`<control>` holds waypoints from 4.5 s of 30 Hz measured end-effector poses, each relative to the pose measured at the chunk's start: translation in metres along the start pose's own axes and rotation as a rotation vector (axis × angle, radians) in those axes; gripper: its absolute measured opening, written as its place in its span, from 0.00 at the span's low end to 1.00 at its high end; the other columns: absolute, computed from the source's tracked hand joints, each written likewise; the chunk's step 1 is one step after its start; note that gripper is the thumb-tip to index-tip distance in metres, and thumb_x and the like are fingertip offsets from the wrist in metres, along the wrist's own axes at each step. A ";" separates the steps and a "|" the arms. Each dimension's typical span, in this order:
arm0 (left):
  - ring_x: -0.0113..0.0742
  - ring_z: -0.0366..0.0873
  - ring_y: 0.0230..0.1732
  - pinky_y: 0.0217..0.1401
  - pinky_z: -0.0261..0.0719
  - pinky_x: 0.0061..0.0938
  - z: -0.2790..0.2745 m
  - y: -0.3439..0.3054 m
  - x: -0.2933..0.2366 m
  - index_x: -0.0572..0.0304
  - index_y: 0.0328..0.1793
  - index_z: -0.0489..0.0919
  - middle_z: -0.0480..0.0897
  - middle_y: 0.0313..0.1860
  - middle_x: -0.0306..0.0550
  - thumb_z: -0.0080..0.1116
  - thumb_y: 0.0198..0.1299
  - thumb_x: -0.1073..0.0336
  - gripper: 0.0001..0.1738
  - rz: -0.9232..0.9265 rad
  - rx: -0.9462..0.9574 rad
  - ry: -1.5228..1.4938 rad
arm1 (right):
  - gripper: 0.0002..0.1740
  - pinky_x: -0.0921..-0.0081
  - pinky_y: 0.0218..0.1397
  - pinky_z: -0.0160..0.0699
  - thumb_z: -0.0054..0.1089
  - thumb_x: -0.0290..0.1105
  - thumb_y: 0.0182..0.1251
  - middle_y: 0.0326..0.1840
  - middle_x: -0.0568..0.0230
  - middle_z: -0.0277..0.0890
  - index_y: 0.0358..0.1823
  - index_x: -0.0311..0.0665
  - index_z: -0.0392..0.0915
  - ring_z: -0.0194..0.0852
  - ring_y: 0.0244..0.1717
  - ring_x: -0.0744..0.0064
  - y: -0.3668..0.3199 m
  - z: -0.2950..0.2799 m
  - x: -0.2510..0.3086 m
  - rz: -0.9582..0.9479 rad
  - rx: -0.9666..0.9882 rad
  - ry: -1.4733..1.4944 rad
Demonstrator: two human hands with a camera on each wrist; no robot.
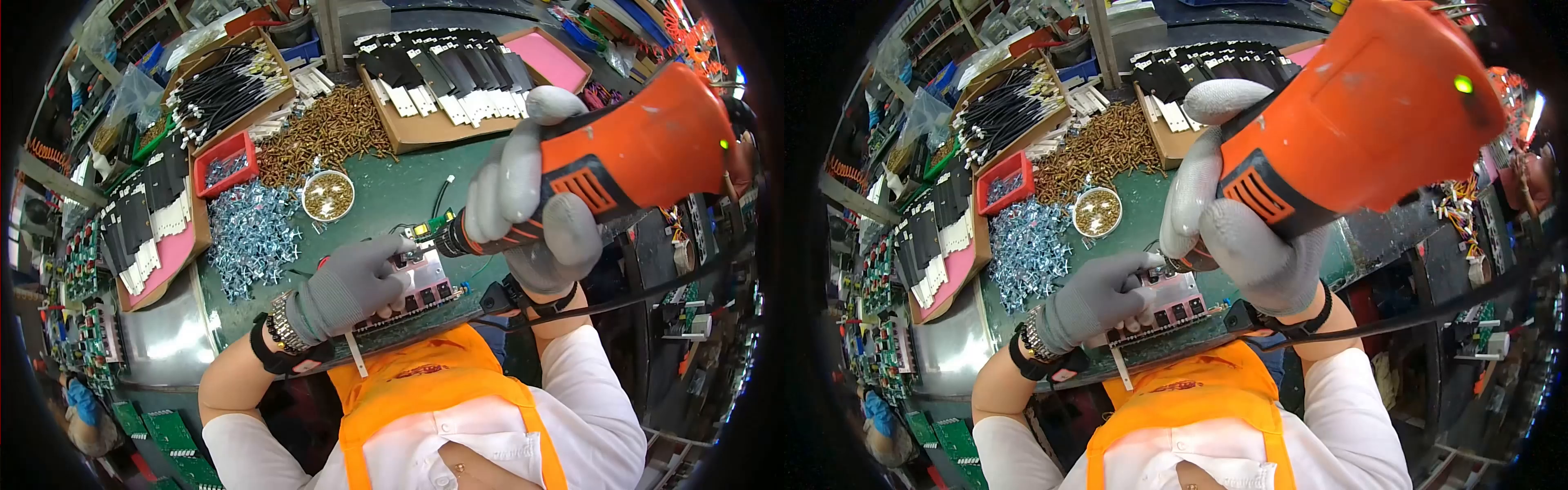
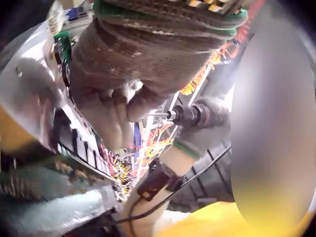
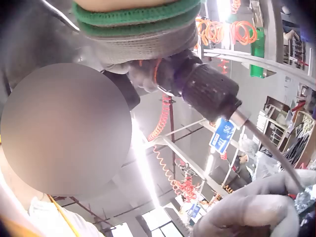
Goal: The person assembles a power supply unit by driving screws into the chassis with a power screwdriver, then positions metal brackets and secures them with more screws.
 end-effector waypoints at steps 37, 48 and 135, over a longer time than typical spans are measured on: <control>0.45 0.70 0.50 0.53 0.67 0.40 0.016 -0.018 0.014 0.63 0.54 0.76 0.72 0.44 0.47 0.64 0.51 0.46 0.32 0.551 -0.497 1.016 | 0.38 0.80 0.24 0.71 0.72 0.38 0.57 0.22 0.69 0.71 0.64 0.34 0.59 0.71 0.21 0.75 0.008 0.023 -0.046 -0.009 0.241 0.040; 0.49 0.71 0.54 0.55 0.66 0.45 0.013 -0.019 0.019 0.53 0.48 0.81 0.73 0.51 0.48 0.69 0.47 0.53 0.23 0.554 -0.529 0.853 | 0.31 0.78 0.19 0.66 0.73 0.36 0.57 0.21 0.70 0.69 0.54 0.35 0.62 0.66 0.17 0.77 0.010 0.030 -0.039 0.040 0.219 -0.072; 0.44 0.71 0.51 0.55 0.66 0.41 -0.010 -0.074 0.063 0.61 0.55 0.76 0.75 0.51 0.48 0.60 0.51 0.41 0.34 0.468 -0.738 1.021 | 0.40 0.76 0.23 0.72 0.72 0.36 0.57 0.24 0.68 0.70 0.65 0.36 0.56 0.69 0.18 0.74 0.019 0.105 -0.077 0.110 0.345 0.102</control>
Point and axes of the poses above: each hand's wrist, its own y-axis towards the middle knuckle, its own z-axis out of the palm, x = y × z, the point moved 4 cm from there along y, towards the middle knuckle
